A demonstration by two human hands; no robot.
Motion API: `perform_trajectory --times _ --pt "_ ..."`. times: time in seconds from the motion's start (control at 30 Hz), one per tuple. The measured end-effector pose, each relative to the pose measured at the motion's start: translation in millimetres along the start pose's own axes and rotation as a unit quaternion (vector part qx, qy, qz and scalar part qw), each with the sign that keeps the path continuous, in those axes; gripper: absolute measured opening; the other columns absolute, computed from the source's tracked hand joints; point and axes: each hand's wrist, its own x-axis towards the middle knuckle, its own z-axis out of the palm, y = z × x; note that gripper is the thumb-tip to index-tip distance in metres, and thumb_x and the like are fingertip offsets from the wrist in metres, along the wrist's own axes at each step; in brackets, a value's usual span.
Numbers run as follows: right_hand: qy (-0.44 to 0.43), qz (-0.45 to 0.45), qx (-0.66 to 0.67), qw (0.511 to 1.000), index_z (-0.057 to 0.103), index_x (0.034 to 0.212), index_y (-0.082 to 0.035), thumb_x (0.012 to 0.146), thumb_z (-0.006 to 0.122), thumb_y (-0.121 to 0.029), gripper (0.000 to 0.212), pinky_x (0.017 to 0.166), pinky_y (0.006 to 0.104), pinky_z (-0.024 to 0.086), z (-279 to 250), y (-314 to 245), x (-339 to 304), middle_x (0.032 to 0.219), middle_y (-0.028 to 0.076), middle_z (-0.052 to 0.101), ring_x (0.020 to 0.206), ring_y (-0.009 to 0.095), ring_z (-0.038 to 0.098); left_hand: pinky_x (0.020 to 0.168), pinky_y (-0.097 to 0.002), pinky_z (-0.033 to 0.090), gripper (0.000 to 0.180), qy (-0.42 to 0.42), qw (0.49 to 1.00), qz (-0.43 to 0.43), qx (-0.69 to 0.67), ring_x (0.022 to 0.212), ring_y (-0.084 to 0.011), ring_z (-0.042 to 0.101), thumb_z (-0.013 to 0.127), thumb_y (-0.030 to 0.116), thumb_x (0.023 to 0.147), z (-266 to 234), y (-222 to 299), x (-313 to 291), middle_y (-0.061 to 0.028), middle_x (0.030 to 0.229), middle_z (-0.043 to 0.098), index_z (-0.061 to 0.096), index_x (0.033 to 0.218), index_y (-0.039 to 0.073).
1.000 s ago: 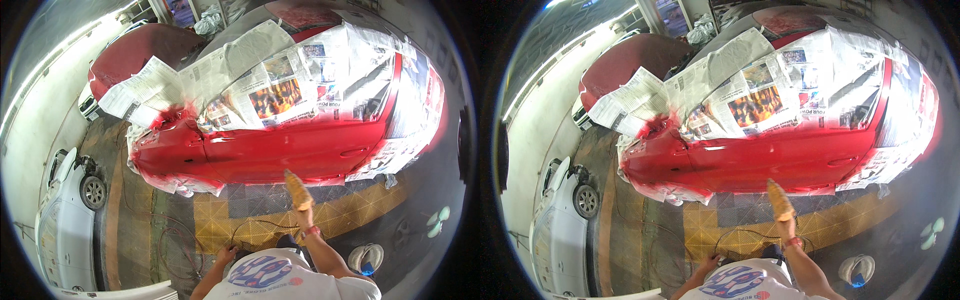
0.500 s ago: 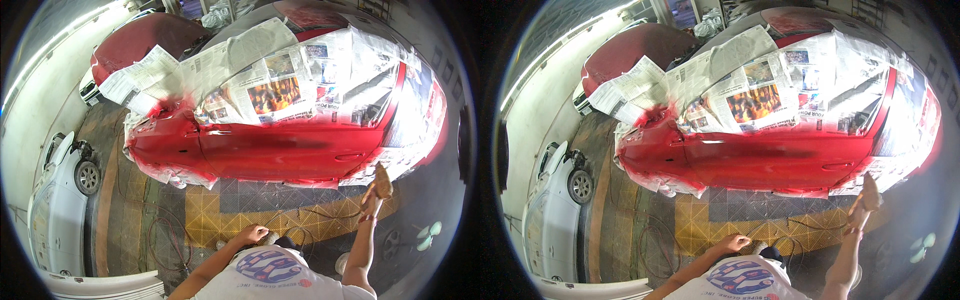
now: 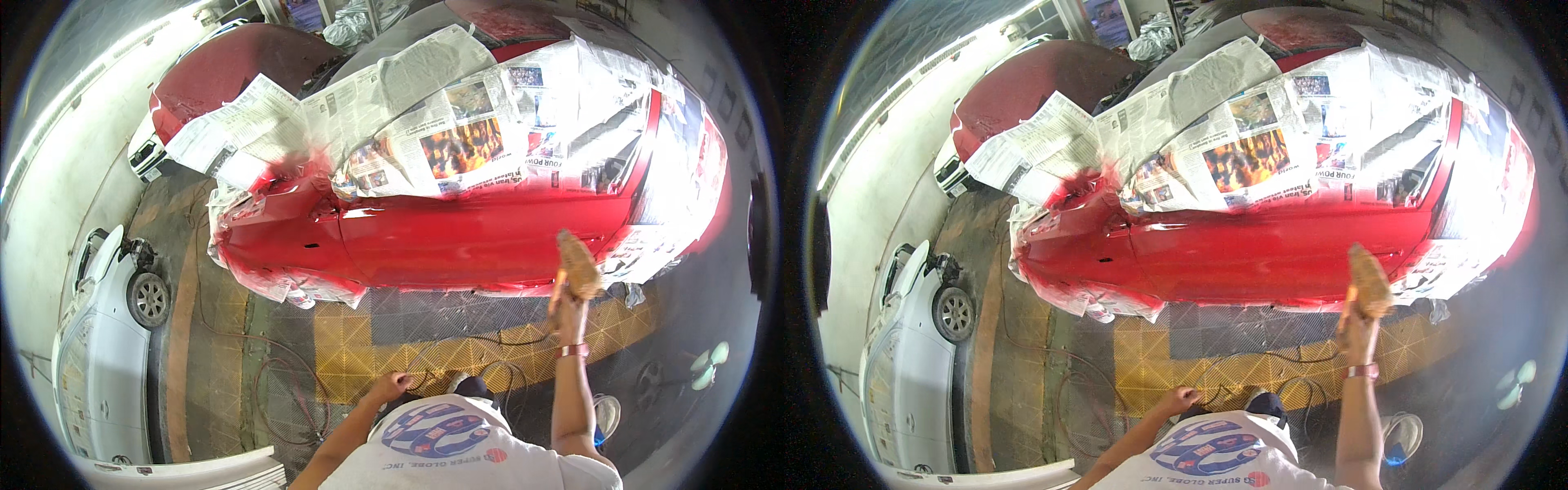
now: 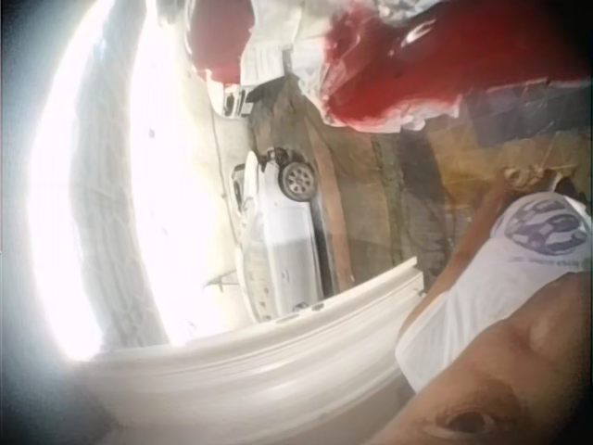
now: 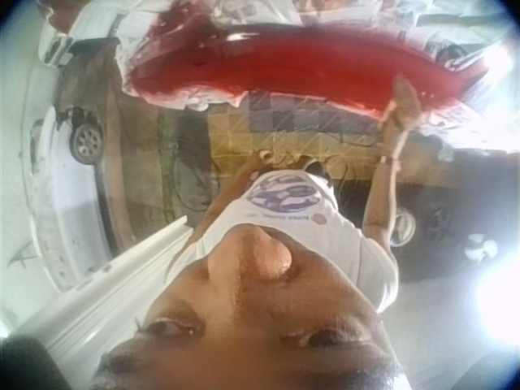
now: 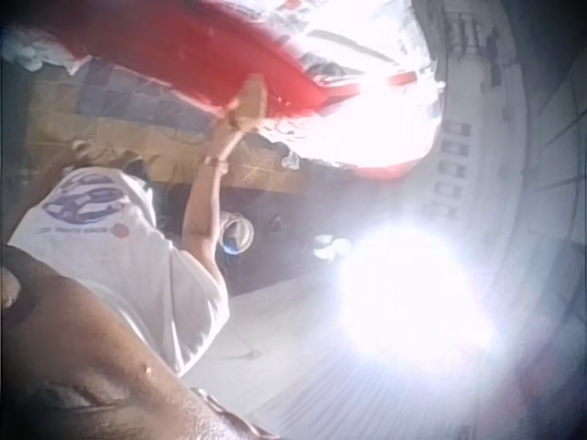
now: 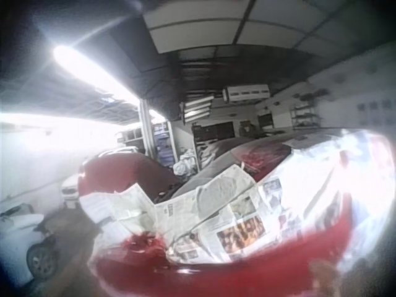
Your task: The person uses a spray gun to apply red paint to the hood of a car that is masked with newspaper and plastic. The person moves around the hood, spraying in overlapping passes to cover the surface.
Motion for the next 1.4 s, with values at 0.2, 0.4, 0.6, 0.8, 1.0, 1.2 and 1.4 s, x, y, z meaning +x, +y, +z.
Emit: perform_trajectory --times 0.2,0.4,0.6,0.8,1.0,1.2,1.4 --pt "-0.194 -0.060 0.098 0.974 0.060 0.128 -0.007 0.103 0.066 -0.008 0.026 0.047 0.0236 0.041 136 62 -100 0.083 -0.004 0.061 0.058 0.004 0.051 0.095 -0.0474 0.056 0.050 0.076 0.987 -0.144 -0.015 0.110 -0.0394 0.072 0.067 0.047 0.097 -12 -88 -50 -0.0211 0.116 0.076 0.074 0.126 0.007" --pt "-0.318 -0.109 -0.011 0.942 0.061 0.138 0.000 0.101 0.070 -0.017 0.042 0.097 0.0375 0.053 265 67 -192 0.120 0.013 0.076 0.113 0.022 0.070 0.099 -0.0468 0.054 0.054 0.192 0.951 -0.242 -0.015 0.116 -0.0404 0.070 0.069 0.046 0.095 0 -187 -128 -0.0236 0.119 0.075 0.071 0.133 0.007" --pt "-0.342 -0.163 -0.033 0.925 0.059 0.137 -0.005 0.092 0.075 -0.041 0.060 0.089 0.0516 0.056 349 42 -208 0.114 0.025 0.073 0.110 0.048 0.067 0.102 -0.0462 0.053 0.058 0.230 0.931 -0.280 -0.033 0.118 -0.0400 0.069 0.070 0.046 0.094 -2 -178 -158 -0.0213 0.120 0.075 0.070 0.133 0.003" --pt "-0.452 -0.022 0.001 0.892 0.060 0.130 0.001 0.101 0.070 -0.027 0.041 0.061 0.0324 0.054 331 -13 -189 0.086 0.008 0.069 0.066 0.011 0.063 0.100 -0.0476 0.054 0.057 0.244 0.932 -0.265 -0.048 0.117 -0.0418 0.069 0.070 0.043 0.094 12 -162 -156 -0.0226 0.122 0.074 0.070 0.133 0.001" --pt "-0.360 -0.037 0.059 0.930 0.065 0.119 -0.002 0.106 0.066 -0.023 0.025 0.053 0.0285 0.043 231 -37 -143 0.074 -0.002 0.060 0.060 0.006 0.051 0.097 -0.0493 0.054 0.053 0.195 0.955 -0.223 0.012 0.115 -0.0433 0.069 0.067 0.043 0.095 1 -82 -97 -0.0257 0.119 0.074 0.071 0.131 0.005" --pt "-0.255 -0.090 0.075 0.960 0.062 0.137 -0.001 0.104 0.064 -0.006 0.033 0.066 0.0249 0.051 109 -2 -63 0.110 0.004 0.069 0.083 0.007 0.061 0.093 -0.0488 0.057 0.048 0.136 0.984 -0.111 0.021 0.109 -0.0419 0.071 0.066 0.046 0.096 17 -39 -14 -0.0228 0.115 0.075 0.075 0.126 0.010" --pt "-0.126 0.014 -0.017 0.992 0.054 0.140 -0.003 0.101 0.068 -0.007 0.041 0.065 0.0259 0.051 -17 -43 -15 0.102 0.003 0.067 0.080 0.009 0.061 0.094 -0.0458 0.057 0.047 0.091 0.989 0.093 0.074 0.104 -0.0370 0.073 0.062 0.047 0.101 51 6 57 -0.0169 0.115 0.076 0.074 0.124 0.007"
